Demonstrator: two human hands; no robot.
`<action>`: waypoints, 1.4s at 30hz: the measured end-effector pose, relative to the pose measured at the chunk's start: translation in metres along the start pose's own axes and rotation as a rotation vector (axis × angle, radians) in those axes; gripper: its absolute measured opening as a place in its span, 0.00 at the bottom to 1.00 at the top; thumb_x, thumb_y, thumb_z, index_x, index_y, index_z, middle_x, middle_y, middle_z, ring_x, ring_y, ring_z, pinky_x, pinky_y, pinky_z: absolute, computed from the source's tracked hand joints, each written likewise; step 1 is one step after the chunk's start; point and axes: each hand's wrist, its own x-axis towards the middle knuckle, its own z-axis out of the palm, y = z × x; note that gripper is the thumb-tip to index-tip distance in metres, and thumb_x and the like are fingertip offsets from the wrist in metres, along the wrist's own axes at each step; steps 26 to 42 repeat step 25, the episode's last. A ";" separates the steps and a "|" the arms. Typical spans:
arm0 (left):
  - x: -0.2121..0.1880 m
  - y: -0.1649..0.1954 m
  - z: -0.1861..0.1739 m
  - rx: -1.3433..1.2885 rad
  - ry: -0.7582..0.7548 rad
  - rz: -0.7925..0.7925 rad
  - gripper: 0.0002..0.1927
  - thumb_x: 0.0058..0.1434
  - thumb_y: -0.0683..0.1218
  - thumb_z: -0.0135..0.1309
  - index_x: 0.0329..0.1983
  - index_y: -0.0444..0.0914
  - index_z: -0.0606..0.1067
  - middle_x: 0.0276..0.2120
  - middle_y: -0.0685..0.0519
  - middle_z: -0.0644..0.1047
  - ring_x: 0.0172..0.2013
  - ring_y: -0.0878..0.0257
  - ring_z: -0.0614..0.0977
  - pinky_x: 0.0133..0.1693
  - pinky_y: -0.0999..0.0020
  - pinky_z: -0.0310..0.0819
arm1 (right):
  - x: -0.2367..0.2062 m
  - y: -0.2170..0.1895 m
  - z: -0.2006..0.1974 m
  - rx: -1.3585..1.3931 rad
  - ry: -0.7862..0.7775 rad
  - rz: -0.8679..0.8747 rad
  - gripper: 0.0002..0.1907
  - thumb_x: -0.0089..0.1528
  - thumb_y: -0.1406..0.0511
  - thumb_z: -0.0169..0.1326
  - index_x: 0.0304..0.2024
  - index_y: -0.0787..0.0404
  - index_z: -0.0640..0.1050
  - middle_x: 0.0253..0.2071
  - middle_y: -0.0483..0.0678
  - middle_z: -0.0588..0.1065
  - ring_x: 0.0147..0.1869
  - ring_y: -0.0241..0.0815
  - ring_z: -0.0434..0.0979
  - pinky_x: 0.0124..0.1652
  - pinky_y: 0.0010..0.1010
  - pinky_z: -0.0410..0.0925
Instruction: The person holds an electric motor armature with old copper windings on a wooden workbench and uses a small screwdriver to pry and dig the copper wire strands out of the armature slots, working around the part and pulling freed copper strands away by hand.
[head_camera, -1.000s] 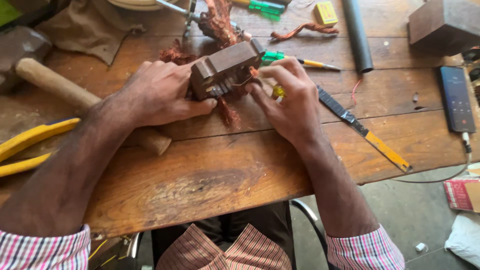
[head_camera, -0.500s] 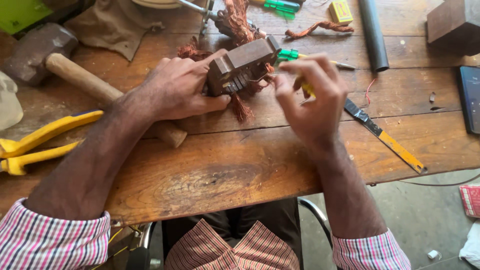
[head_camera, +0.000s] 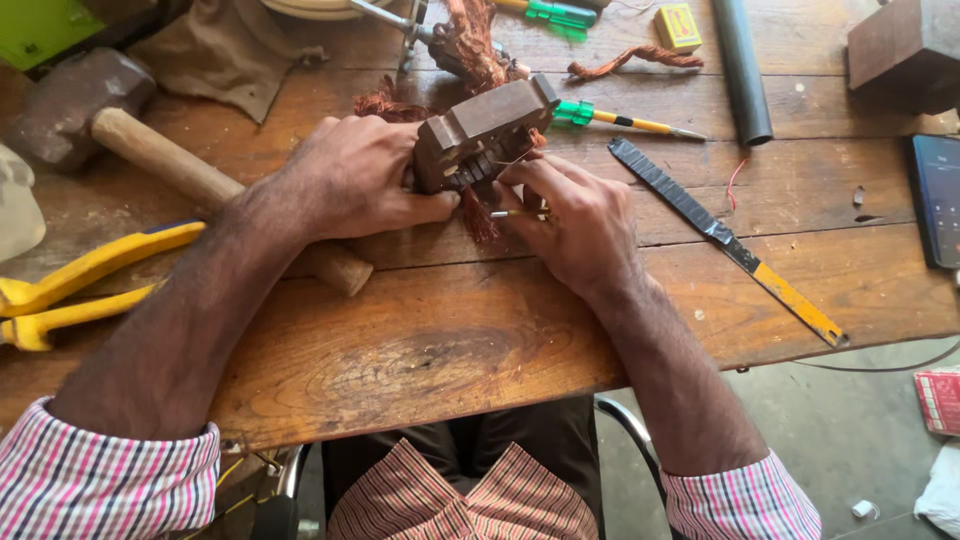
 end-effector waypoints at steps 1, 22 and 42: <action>0.000 0.000 -0.002 -0.011 0.004 0.005 0.28 0.56 0.68 0.54 0.50 0.46 0.77 0.41 0.51 0.84 0.43 0.52 0.85 0.49 0.52 0.78 | 0.001 -0.002 -0.002 0.012 0.004 -0.004 0.07 0.65 0.65 0.64 0.43 0.59 0.80 0.40 0.48 0.80 0.40 0.47 0.83 0.39 0.36 0.75; 0.003 0.010 -0.001 0.083 0.045 -0.048 0.26 0.53 0.69 0.59 0.49 0.53 0.82 0.36 0.48 0.84 0.38 0.50 0.86 0.45 0.52 0.81 | -0.157 0.149 -0.196 -0.741 0.400 0.586 0.26 0.60 0.80 0.42 0.62 0.70 0.74 0.50 0.58 0.79 0.55 0.56 0.82 0.54 0.48 0.73; 0.001 0.009 0.000 0.047 0.032 -0.060 0.27 0.54 0.69 0.57 0.51 0.52 0.81 0.35 0.49 0.85 0.37 0.51 0.87 0.45 0.53 0.82 | -0.189 0.169 -0.214 -0.818 0.305 0.700 0.22 0.64 0.79 0.46 0.61 0.69 0.74 0.49 0.57 0.82 0.52 0.59 0.82 0.51 0.52 0.72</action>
